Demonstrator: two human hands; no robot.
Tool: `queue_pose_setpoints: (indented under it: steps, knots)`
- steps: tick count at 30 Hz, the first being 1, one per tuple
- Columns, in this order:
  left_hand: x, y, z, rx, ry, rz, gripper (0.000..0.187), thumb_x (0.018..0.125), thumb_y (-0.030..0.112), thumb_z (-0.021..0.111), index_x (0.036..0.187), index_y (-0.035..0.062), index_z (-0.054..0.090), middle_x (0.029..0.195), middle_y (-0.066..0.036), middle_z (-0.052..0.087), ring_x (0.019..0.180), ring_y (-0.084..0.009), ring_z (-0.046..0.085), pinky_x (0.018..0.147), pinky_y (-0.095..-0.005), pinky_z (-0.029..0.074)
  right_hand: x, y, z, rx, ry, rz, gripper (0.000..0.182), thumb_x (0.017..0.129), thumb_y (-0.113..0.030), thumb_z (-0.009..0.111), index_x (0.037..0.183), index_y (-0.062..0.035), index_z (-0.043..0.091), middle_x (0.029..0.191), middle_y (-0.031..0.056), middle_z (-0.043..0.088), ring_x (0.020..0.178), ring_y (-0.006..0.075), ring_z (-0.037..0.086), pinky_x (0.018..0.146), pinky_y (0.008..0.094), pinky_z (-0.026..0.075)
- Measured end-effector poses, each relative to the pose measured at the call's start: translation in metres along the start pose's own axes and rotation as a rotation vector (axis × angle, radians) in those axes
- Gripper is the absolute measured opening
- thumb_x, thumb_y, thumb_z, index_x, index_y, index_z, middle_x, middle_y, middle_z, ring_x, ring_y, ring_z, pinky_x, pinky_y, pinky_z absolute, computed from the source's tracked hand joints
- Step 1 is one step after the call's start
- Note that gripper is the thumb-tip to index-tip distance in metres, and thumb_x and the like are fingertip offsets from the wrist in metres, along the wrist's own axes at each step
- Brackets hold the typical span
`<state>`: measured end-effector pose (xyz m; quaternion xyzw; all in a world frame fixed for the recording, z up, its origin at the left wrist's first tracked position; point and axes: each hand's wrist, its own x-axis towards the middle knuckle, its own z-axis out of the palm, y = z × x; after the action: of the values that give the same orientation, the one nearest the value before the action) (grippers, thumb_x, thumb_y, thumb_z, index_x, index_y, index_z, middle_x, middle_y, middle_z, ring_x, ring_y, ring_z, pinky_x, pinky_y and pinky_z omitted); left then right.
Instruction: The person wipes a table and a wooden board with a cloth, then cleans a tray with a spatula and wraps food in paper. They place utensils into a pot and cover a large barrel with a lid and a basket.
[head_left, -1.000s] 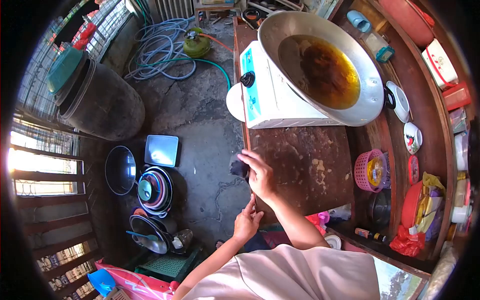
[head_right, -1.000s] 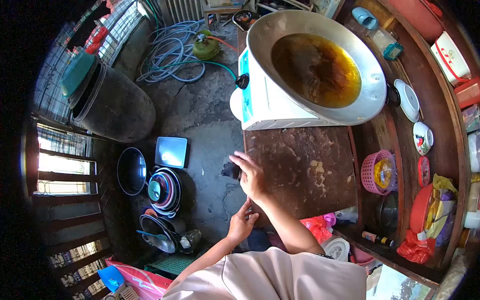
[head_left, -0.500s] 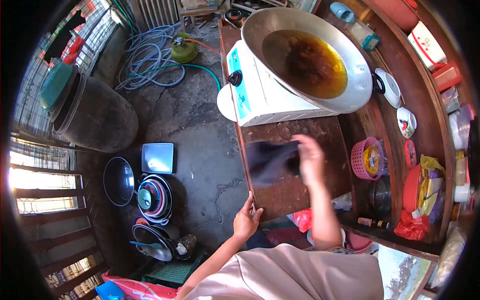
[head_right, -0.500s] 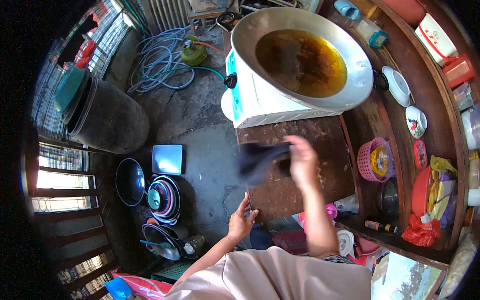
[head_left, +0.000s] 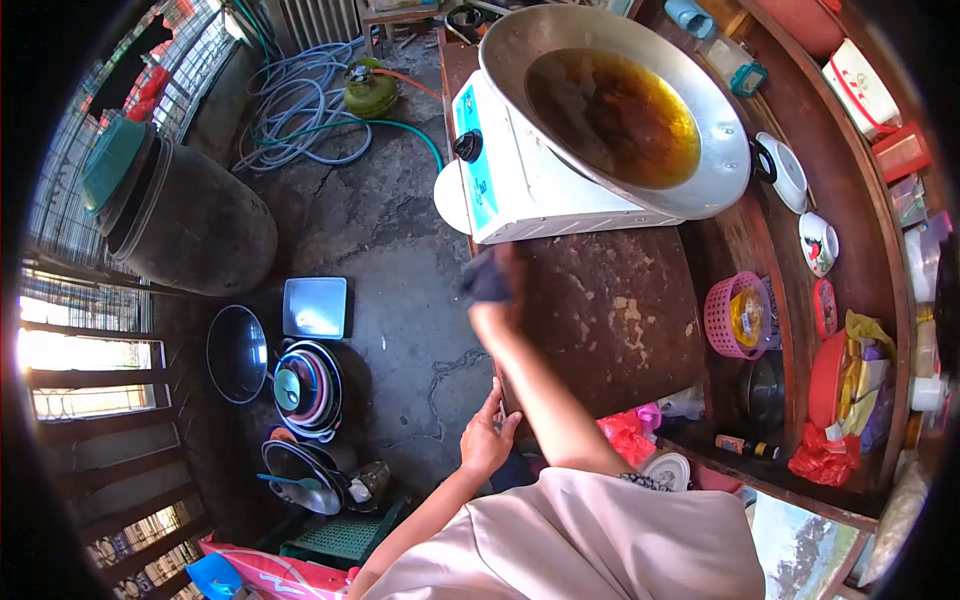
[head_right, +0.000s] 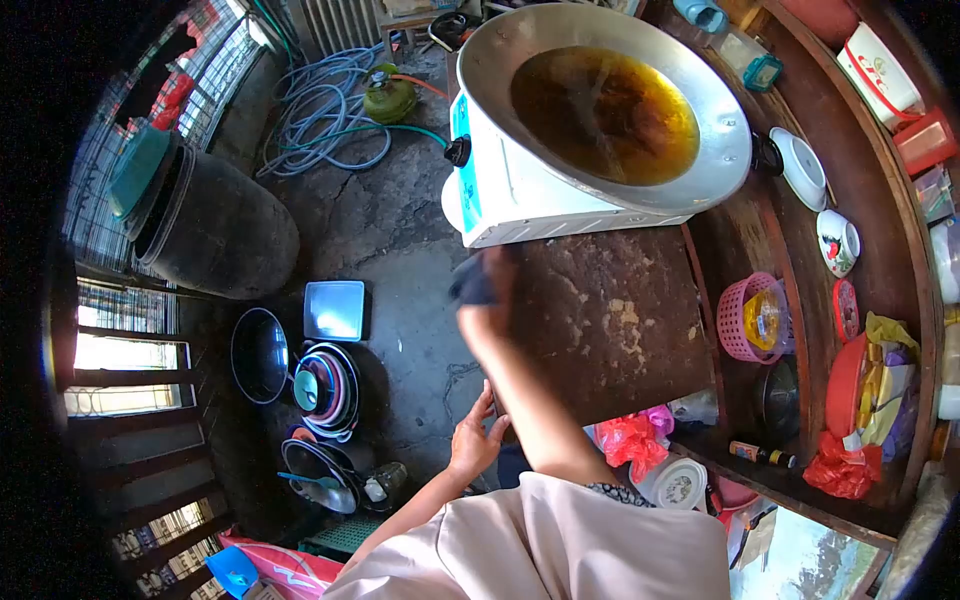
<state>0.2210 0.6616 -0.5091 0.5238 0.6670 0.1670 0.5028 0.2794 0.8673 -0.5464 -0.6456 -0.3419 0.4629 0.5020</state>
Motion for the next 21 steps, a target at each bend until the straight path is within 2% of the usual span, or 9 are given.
queue_pose_setpoints:
  steps: [1,2,3,6,9,12,17,19,21]
  knots:
    - [0.001,-0.005,0.001,0.031,-0.030,-0.054,0.061,0.078,0.024,0.058,0.131,0.0175,0.029,0.113,-0.011,0.053,0.098,-0.0257,0.054,0.080,-0.0344,0.044,-0.044,-0.002,0.020,0.392,-0.110,0.168,0.015,0.082,-0.014,0.051,0.081,0.0005,0.053,0.087,0.0149,0.057,0.081,0.0265,0.055,0.071,0.0358,0.043]
    - [0.000,-0.008,0.001,0.065,-0.064,-0.106,0.060,0.077,0.029,0.058,0.130,0.0212,0.031,0.107,-0.014,0.056,0.096,-0.0291,0.054,0.079,-0.0372,0.043,-0.069,0.052,0.025,0.258,-0.354,-0.375,0.019,0.077,-0.002,0.052,0.095,-0.0011,0.056,0.095,0.0149,0.057,0.090,0.0230,0.057,0.077,0.0313,0.045]
    - [-0.001,-0.009,0.002,0.072,-0.068,-0.104,0.060,0.077,0.029,0.058,0.130,0.0212,0.031,0.107,-0.014,0.056,0.096,-0.0291,0.054,0.079,-0.0372,0.043,-0.093,0.005,-0.008,-0.295,-0.515,-0.591,0.035,0.073,0.008,0.050,0.105,-0.0052,0.056,0.103,0.0148,0.055,0.103,0.0213,0.052,0.085,0.0288,0.043]
    - [-0.004,0.004,-0.002,-0.045,0.065,0.034,0.060,0.077,0.031,0.059,0.129,0.0205,0.032,0.105,-0.013,0.057,0.094,-0.0291,0.055,0.079,-0.0366,0.043,-0.074,-0.035,-0.091,0.157,-0.297,-0.414,0.042,0.072,0.013,0.042,0.110,-0.0026,0.050,0.108,0.0120,0.052,0.105,0.0243,0.050,0.086,0.0298,0.042]
    - [-0.004,0.001,0.001,-0.017,0.064,0.050,0.059,0.078,0.031,0.058,0.130,0.0209,0.032,0.105,-0.013,0.057,0.094,-0.0287,0.056,0.079,-0.0356,0.044,-0.007,-0.064,-0.222,-0.562,0.185,-0.447,0.036,0.083,-0.007,0.045,0.119,-0.0056,0.044,0.123,0.0140,0.044,0.106,0.0274,0.048,0.089,0.0346,0.039]
    - [-0.003,-0.008,0.010,-0.132,0.085,0.096,0.059,0.079,0.025,0.058,0.130,0.0187,0.030,0.107,-0.013,0.056,0.096,-0.0275,0.056,0.080,-0.0345,0.044,0.026,0.002,-0.244,-1.051,0.386,-0.515,0.036,0.080,-0.017,0.051,0.115,-0.0072,0.048,0.130,0.0140,0.034,0.118,0.0297,0.036,0.094,0.0372,0.033]
    - [-0.003,-0.037,0.022,-0.405,0.003,-0.037,0.046,0.081,0.012,0.055,0.122,0.0025,0.037,0.102,-0.013,0.058,0.096,-0.0228,0.056,0.081,-0.0328,0.043,-0.122,0.020,-0.073,-0.531,-0.414,-0.732,0.033,0.073,-0.004,0.051,0.105,-0.0103,0.056,0.118,0.0101,0.047,0.109,0.0289,0.044,0.091,0.0371,0.036]
    - [-0.018,-0.034,0.013,-0.346,-0.041,0.121,0.040,0.083,0.008,0.046,0.121,0.0017,0.040,0.116,-0.010,0.048,0.107,-0.0179,0.044,0.086,-0.0294,0.036,-0.153,0.004,-0.070,-0.148,-0.680,-0.489,0.038,0.070,0.003,0.050,0.105,-0.0107,0.057,0.114,0.0088,0.050,0.109,0.0268,0.044,0.092,0.0351,0.036]
    - [-0.037,-0.027,0.023,-0.685,-0.021,-0.042,0.049,0.083,0.010,0.045,0.129,0.0059,0.032,0.125,-0.006,0.042,0.112,-0.0173,0.041,0.089,-0.0282,0.032,-0.139,-0.021,-0.121,-0.227,-0.429,-0.584,0.043,0.068,0.007,0.051,0.108,-0.0102,0.055,0.110,0.0082,0.053,0.110,0.0254,0.045,0.092,0.0331,0.036]
